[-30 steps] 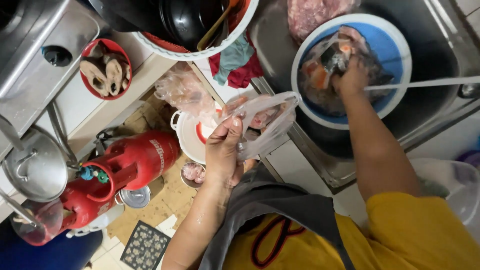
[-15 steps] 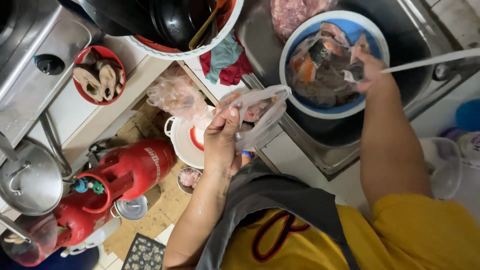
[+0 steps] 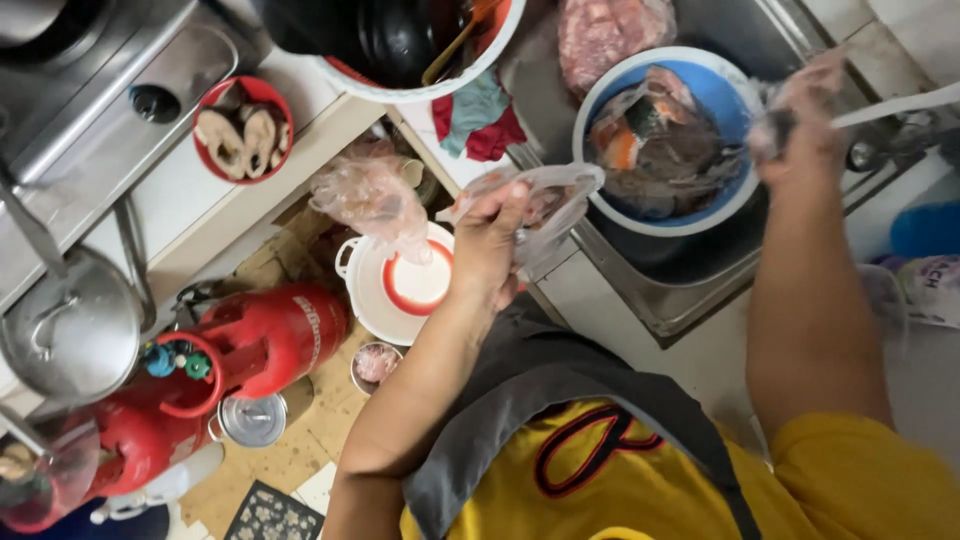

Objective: The person stands at a kitchen sink and washes pieces of fish under running water. They hold a plastic bag in their left hand while using their right hand to rinse the fish in a blue colander. The person repeatedly lifts and rinses the fish pieces before placing them back into the colander.

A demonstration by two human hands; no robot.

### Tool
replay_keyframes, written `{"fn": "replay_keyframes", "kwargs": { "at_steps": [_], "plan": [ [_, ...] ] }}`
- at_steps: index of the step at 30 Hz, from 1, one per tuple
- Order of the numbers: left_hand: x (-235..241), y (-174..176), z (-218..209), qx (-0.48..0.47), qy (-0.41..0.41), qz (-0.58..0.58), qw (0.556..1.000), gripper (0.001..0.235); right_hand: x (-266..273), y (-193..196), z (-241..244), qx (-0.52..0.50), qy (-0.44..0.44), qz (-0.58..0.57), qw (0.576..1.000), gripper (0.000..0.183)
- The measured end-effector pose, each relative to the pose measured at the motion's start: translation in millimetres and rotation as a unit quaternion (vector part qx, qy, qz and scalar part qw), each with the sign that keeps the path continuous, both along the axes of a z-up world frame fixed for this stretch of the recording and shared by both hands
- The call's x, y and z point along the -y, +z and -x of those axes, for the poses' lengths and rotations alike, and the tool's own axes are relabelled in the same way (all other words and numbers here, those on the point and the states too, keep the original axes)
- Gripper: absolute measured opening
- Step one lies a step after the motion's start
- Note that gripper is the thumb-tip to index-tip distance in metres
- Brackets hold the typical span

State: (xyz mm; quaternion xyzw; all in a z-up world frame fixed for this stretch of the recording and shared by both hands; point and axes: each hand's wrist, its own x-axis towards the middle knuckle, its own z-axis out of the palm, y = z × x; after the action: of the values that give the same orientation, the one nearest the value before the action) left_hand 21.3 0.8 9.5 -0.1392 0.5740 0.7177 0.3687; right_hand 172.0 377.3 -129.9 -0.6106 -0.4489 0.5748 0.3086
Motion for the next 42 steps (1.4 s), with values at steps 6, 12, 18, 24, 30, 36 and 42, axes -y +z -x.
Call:
{"fn": "replay_keyframes", "kwargs": {
  "at_steps": [6,12,18,24,30,36,42],
  "plan": [
    [-5.1,-12.6,-3.2,-0.008,0.001,-0.125,0.992,0.032,4.6,6.9,11.6,0.328,0.305,-0.113,0.887,0.025],
    [-5.3,-16.6,-3.7,-0.001,-0.008,-0.074,0.997,0.04,0.9,-50.6,0.1,0.252,0.261,-0.05,0.931,0.032],
    [-6.5,3.3,-4.2,-0.024,-0.038,0.016,0.999,0.051,-12.7,-110.6,-9.1,0.227,0.305,-0.182,0.907,0.032],
    [-9.7,-0.8,-0.6,-0.021,-0.032,-0.042,0.998,0.042,62.0,48.9,10.1,0.0,0.499,-0.017,0.866,0.014],
    [-6.5,-6.5,-5.0,-0.009,-0.02,-0.039,0.999,0.036,129.8,94.5,57.4,0.005,0.753,-0.066,0.654,0.042],
    [-4.6,-20.4,-0.1,-0.034,-0.025,-0.035,0.998,0.033,208.5,112.6,114.9,-0.036,0.549,0.241,0.799,0.036],
    [2.4,-21.9,6.5,-0.031,-0.016,-0.021,0.999,0.031,225.7,105.9,91.0,-0.13,0.302,0.465,0.822,0.04]
  ]
}}
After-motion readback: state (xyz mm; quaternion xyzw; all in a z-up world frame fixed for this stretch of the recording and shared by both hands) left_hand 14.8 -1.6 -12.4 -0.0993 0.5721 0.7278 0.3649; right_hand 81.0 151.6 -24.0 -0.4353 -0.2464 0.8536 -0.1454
